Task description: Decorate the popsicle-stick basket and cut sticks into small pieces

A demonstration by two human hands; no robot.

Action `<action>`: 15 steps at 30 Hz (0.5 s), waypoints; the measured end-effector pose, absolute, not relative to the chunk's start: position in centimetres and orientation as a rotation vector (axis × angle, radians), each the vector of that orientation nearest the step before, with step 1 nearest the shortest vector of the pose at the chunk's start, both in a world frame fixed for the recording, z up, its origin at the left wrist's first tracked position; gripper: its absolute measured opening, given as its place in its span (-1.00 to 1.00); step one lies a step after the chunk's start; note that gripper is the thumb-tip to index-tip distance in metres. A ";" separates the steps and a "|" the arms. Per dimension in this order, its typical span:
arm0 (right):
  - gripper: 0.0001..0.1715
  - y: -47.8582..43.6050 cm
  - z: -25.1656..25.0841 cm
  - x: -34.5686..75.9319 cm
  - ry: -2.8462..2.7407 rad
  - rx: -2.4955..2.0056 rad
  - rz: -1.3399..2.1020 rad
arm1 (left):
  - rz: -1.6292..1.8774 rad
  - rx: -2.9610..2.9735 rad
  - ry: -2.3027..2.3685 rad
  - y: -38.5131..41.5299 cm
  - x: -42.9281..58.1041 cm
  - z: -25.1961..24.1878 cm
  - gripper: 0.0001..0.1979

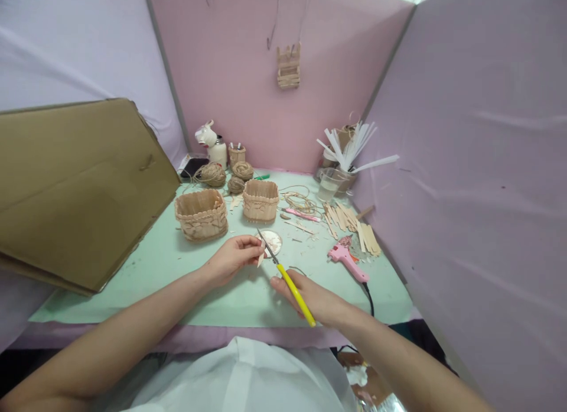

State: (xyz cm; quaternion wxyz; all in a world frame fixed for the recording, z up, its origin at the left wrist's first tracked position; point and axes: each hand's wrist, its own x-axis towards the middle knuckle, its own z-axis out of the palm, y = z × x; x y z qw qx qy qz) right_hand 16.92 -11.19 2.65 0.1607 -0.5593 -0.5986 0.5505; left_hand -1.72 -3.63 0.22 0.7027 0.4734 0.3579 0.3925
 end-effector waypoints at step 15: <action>-0.49 -11.2 4.3 16.6 -1.792 -1.584 1.562 | 0.853 1.069 0.806 -3.4 -1.5 0.0 -0.69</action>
